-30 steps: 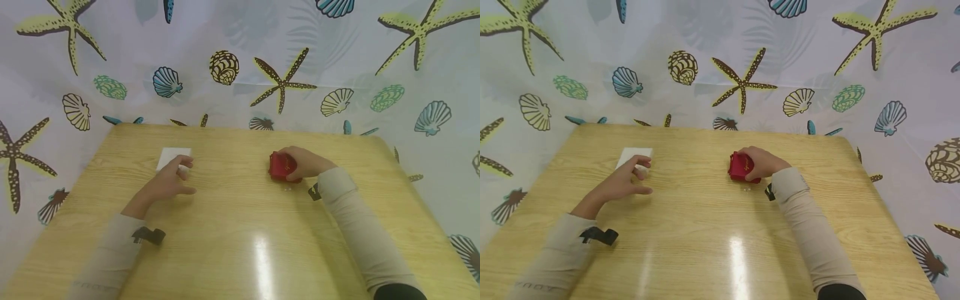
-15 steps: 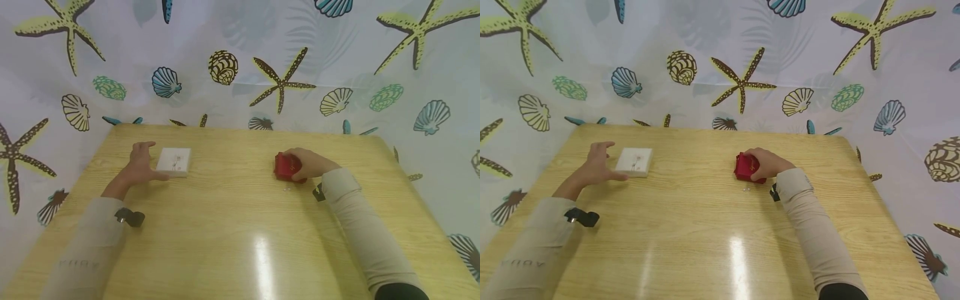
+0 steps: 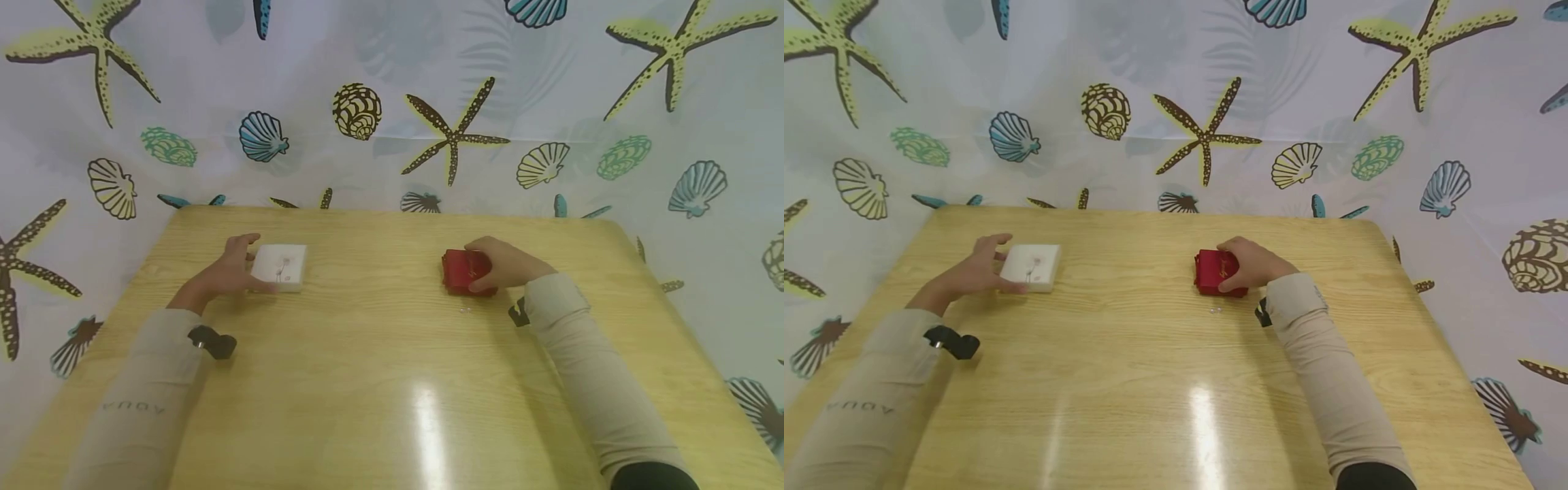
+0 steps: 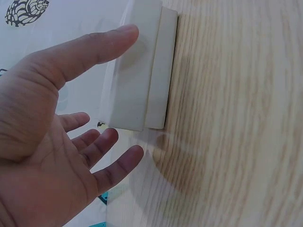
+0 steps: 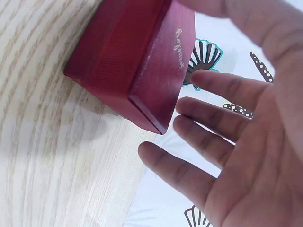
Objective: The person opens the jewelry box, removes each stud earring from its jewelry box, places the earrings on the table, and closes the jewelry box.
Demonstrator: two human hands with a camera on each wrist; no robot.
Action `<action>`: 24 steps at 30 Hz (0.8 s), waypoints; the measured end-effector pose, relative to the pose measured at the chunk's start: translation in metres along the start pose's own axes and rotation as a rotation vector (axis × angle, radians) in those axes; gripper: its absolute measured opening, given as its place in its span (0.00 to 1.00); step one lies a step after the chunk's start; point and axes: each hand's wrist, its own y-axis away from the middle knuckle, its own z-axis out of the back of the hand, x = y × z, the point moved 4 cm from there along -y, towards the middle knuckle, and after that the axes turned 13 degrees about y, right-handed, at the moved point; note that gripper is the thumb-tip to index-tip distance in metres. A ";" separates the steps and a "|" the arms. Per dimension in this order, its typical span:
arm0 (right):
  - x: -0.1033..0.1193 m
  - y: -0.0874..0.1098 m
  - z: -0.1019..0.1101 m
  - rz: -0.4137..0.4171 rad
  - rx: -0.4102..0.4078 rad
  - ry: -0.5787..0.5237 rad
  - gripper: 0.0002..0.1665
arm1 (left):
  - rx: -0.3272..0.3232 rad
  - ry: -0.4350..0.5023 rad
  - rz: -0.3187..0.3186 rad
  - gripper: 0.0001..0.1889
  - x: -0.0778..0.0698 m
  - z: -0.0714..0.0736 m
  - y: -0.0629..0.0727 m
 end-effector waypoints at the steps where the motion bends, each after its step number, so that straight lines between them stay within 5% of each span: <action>1: 0.000 0.000 0.000 -0.001 0.007 -0.003 0.44 | 0.007 -0.001 -0.004 0.64 0.000 0.000 -0.001; 24: 0.005 0.000 0.000 -0.094 0.069 -0.014 0.46 | 0.064 0.039 -0.028 0.54 -0.006 -0.017 0.003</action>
